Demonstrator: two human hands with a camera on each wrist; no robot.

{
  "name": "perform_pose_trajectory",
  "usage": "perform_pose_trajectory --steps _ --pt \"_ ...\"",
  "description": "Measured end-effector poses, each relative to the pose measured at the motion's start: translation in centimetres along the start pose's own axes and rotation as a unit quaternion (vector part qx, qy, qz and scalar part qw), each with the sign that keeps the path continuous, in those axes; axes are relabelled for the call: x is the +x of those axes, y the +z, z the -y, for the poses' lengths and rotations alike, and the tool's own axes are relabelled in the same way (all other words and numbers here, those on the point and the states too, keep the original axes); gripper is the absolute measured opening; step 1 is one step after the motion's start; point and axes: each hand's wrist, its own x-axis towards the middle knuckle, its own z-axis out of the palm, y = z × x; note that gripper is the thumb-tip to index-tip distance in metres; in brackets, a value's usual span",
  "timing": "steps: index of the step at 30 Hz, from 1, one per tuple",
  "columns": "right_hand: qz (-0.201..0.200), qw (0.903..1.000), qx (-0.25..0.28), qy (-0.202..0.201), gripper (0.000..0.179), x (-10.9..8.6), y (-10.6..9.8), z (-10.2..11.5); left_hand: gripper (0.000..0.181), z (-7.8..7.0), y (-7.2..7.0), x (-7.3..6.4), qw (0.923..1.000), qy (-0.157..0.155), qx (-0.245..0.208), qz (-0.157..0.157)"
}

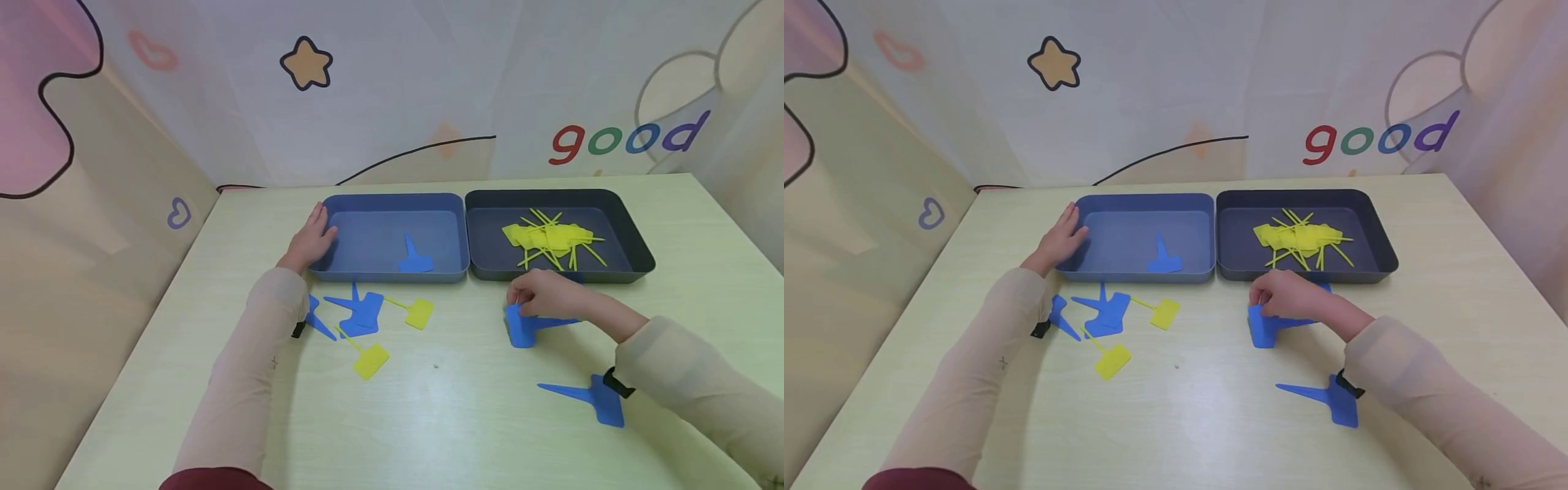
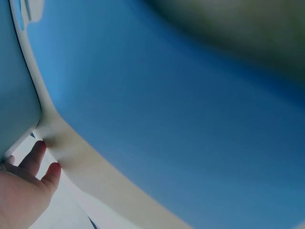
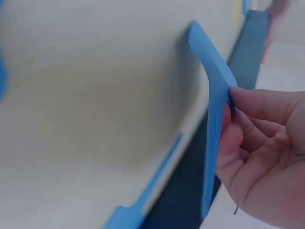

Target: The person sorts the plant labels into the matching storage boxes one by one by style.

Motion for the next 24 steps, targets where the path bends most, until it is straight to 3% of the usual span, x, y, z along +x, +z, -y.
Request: perform_pose_trajectory --steps 6,14,17,19,24 --pt "0.036 0.9929 0.112 0.021 0.017 0.7 -1.9 1.2 0.059 -0.2 -0.1 -0.2 1.0000 0.000 -0.001 0.001" --pt "-0.018 0.9692 0.245 0.023 0.027 3.5 -3.4 3.5 0.059 -0.2 -0.1 -0.1 1.0000 -0.004 -0.002 -0.002" --pt "-0.053 0.9487 0.311 0.020 0.029 4.9 -3.5 4.1 0.059 -0.2 -0.1 0.0 1.0000 -0.007 0.000 0.000" --pt "-0.079 0.9286 0.362 0.020 0.029 5.9 -3.4 4.5 0.059 -0.1 0.0 0.0 1.0000 -0.010 -0.001 0.001" --pt "-0.152 0.8640 0.479 0.034 0.030 8.4 -3.1 5.5 0.059 -0.2 0.1 0.1 0.9999 -0.010 -0.003 -0.003"
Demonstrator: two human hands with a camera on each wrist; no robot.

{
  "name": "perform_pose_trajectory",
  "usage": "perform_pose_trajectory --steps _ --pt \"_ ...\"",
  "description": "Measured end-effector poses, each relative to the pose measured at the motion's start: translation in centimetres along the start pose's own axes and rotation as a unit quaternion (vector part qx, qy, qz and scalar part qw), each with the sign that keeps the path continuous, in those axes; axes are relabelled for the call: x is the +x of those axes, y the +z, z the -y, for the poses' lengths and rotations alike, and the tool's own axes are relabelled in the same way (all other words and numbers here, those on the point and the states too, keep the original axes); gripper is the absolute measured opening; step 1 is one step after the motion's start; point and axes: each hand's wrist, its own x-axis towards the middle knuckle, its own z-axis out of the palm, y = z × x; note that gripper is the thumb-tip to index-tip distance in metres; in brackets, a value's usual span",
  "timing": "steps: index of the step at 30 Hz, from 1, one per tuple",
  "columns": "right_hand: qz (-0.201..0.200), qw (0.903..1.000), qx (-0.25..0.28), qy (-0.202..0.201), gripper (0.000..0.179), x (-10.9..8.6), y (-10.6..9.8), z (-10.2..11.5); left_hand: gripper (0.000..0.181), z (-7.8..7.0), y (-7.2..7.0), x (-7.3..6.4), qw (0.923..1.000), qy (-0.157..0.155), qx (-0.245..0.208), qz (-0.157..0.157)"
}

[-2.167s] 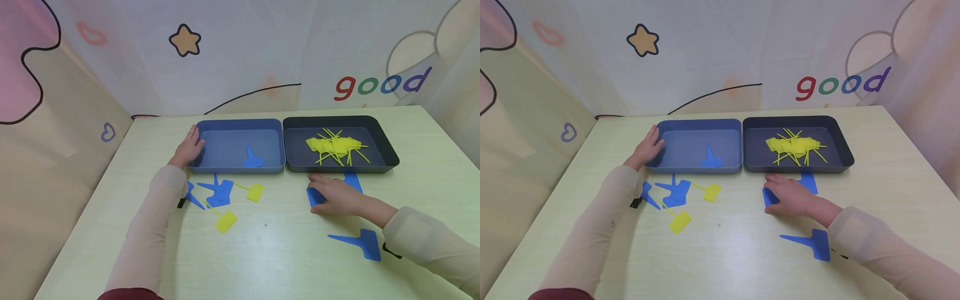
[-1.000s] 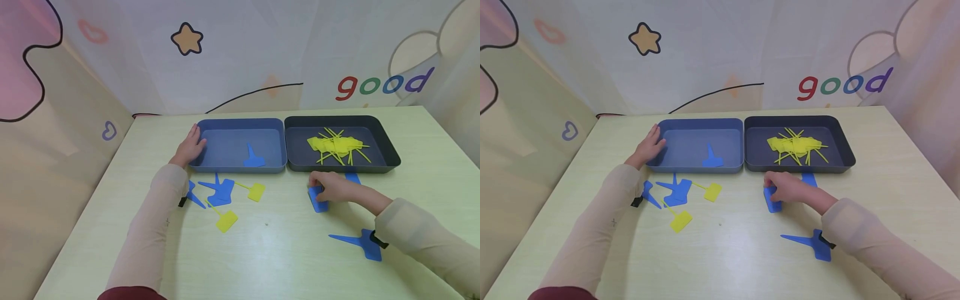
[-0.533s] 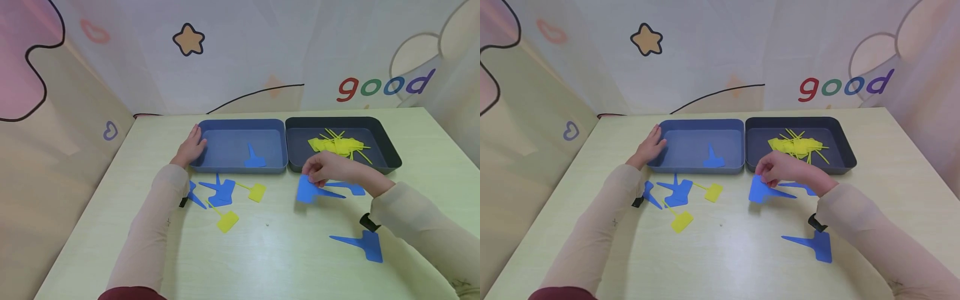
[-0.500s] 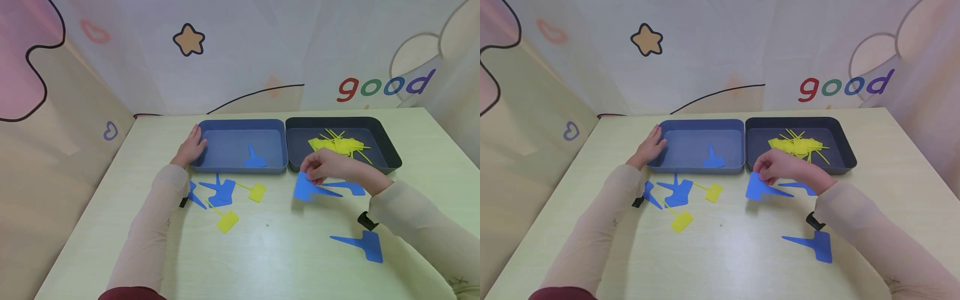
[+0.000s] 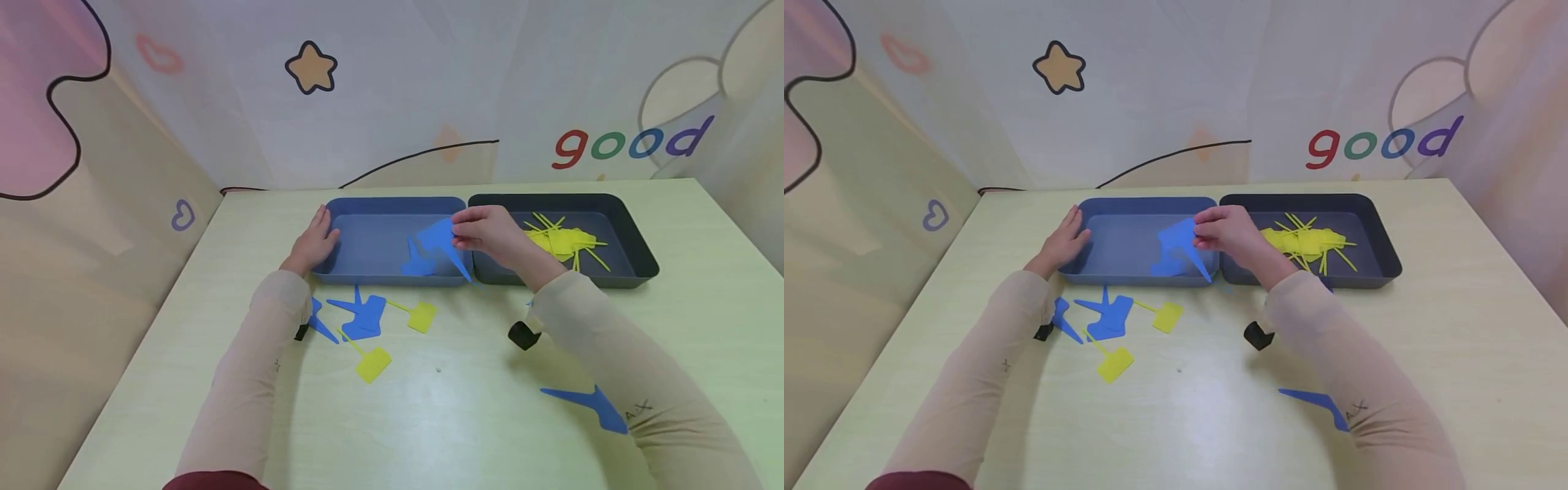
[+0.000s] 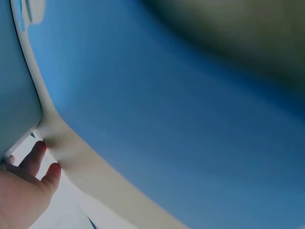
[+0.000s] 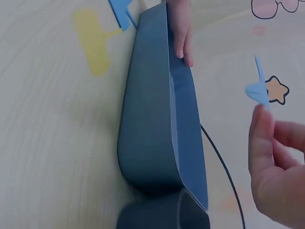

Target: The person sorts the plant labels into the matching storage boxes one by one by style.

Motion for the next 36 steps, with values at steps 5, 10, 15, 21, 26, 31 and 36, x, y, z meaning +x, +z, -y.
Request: perform_pose_trajectory --steps 5,10,15,21,26,31,36 --pt "-0.067 0.9946 0.078 0.013 0.036 1.6 1.5 -0.5 0.060 -0.2 0.1 0.0 1.0000 0.002 0.000 -0.002" --pt "-0.123 0.9840 0.123 0.035 0.037 3.7 2.7 -1.6 0.059 -0.4 0.1 -0.1 1.0000 -0.006 0.003 0.002" --pt "-0.175 0.9759 0.115 0.062 0.034 5.9 3.9 -3.1 0.060 -0.3 0.0 0.0 0.9999 -0.010 0.001 0.001" --pt "-0.214 0.9710 0.070 0.080 0.032 7.1 5.2 -4.2 0.060 0.0 0.1 0.1 0.9999 -0.014 -0.002 0.002" --pt "-0.245 0.9650 -0.009 0.092 0.031 7.8 5.6 -5.1 0.060 0.1 0.1 0.1 0.9999 -0.015 -0.002 0.002" --pt "-0.271 0.9521 -0.121 0.073 0.024 8.0 5.7 -5.6 0.060 0.1 0.2 0.2 0.9999 -0.015 0.000 -0.001" --pt "-0.276 0.9420 -0.181 0.063 0.018 7.6 5.9 -5.6 0.060 0.2 0.2 0.3 0.9999 -0.011 0.004 -0.001"
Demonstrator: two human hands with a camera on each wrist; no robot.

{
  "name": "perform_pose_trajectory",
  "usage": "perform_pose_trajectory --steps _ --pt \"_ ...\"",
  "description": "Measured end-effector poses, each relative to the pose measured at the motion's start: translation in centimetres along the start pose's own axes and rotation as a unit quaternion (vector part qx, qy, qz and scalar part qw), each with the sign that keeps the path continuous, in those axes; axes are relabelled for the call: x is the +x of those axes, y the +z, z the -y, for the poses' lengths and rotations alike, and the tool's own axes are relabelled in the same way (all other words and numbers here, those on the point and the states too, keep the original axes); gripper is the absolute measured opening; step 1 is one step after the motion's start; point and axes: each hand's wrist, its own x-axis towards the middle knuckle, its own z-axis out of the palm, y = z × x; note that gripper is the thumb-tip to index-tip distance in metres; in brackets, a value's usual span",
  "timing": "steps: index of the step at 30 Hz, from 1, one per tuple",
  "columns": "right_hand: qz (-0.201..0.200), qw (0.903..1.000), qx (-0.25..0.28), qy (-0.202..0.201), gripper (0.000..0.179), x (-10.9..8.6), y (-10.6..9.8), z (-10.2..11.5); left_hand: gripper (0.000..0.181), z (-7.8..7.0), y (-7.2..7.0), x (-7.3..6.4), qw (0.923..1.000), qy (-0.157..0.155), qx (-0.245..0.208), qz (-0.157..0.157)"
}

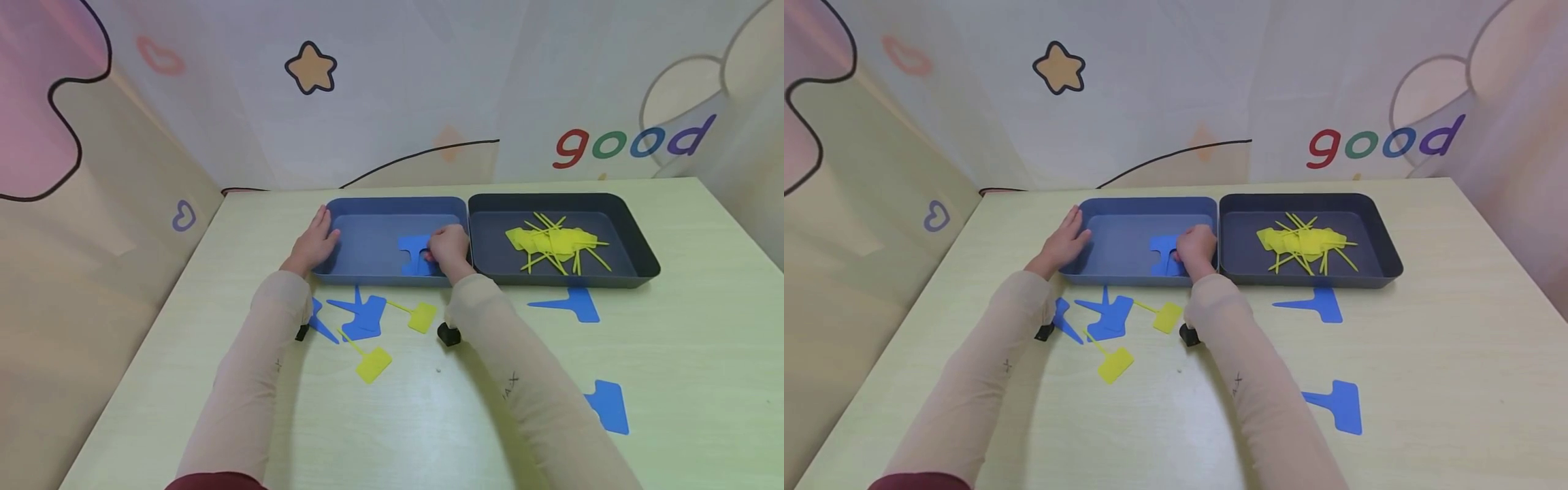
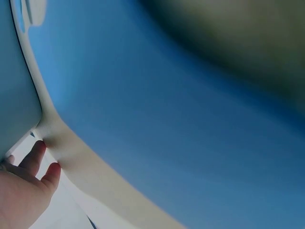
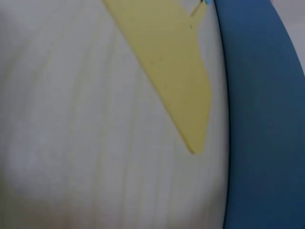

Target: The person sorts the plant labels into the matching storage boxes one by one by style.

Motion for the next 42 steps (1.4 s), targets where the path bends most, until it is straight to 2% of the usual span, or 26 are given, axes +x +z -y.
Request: perform_pose_trajectory --steps 5,8,13,17,20,22,25,27,29,34,36,39,42 --pt "-0.004 0.9993 -0.036 -0.012 0.018 -0.5 -0.2 0.2 0.060 0.0 0.1 -0.1 1.0000 0.001 -0.001 0.003" --pt "-0.010 0.9976 -0.060 -0.032 0.020 -0.8 -0.5 0.4 0.060 -0.1 0.1 -0.1 1.0000 0.001 -0.002 0.004" --pt "-0.001 0.9896 -0.089 -0.113 0.024 -0.9 -1.4 0.5 0.060 -0.3 0.0 -0.3 1.0000 0.001 -0.003 0.003" --pt "0.039 0.9749 -0.115 -0.187 0.034 -1.3 -2.4 0.3 0.060 -0.3 -0.1 -0.3 1.0000 0.000 0.001 0.004" --pt "0.086 0.9528 -0.156 -0.246 0.044 -1.8 -3.7 -0.1 0.060 -0.4 -0.2 -0.4 1.0000 0.000 0.000 0.005" --pt "0.124 0.9304 -0.200 -0.281 0.050 -2.2 -4.6 -0.4 0.059 -0.5 -0.3 -0.4 1.0000 0.001 0.000 0.005" --pt "0.170 0.8880 -0.273 -0.329 0.060 -3.0 -6.2 -1.3 0.059 -0.6 -0.4 -0.3 1.0000 0.003 0.000 0.005" --pt "0.188 0.8631 -0.313 -0.349 0.067 -3.7 -7.3 -2.0 0.059 -0.7 -0.4 -0.3 1.0000 0.005 0.003 0.005" --pt "0.199 0.8439 -0.340 -0.364 0.072 -4.5 -8.3 -2.7 0.059 -0.7 -0.5 -0.3 1.0000 0.006 0.003 0.005" --pt "0.217 0.8027 -0.395 -0.390 0.079 -6.5 -10.8 -4.5 0.059 -0.9 -0.5 -0.4 1.0000 0.008 0.000 0.005" --pt "0.220 0.7884 -0.418 -0.394 0.080 -7.2 -11.8 -5.4 0.059 -0.9 -0.5 -0.4 1.0000 0.009 0.000 0.005" --pt "0.224 0.7753 -0.443 -0.390 0.081 -8.0 -13.2 -6.7 0.059 -0.7 -0.5 -0.4 0.9999 0.011 0.002 0.002" --pt "0.232 0.7735 -0.454 -0.376 0.083 -8.5 -14.6 -8.0 0.059 -0.6 -0.5 -0.5 0.9999 0.014 0.003 0.001"
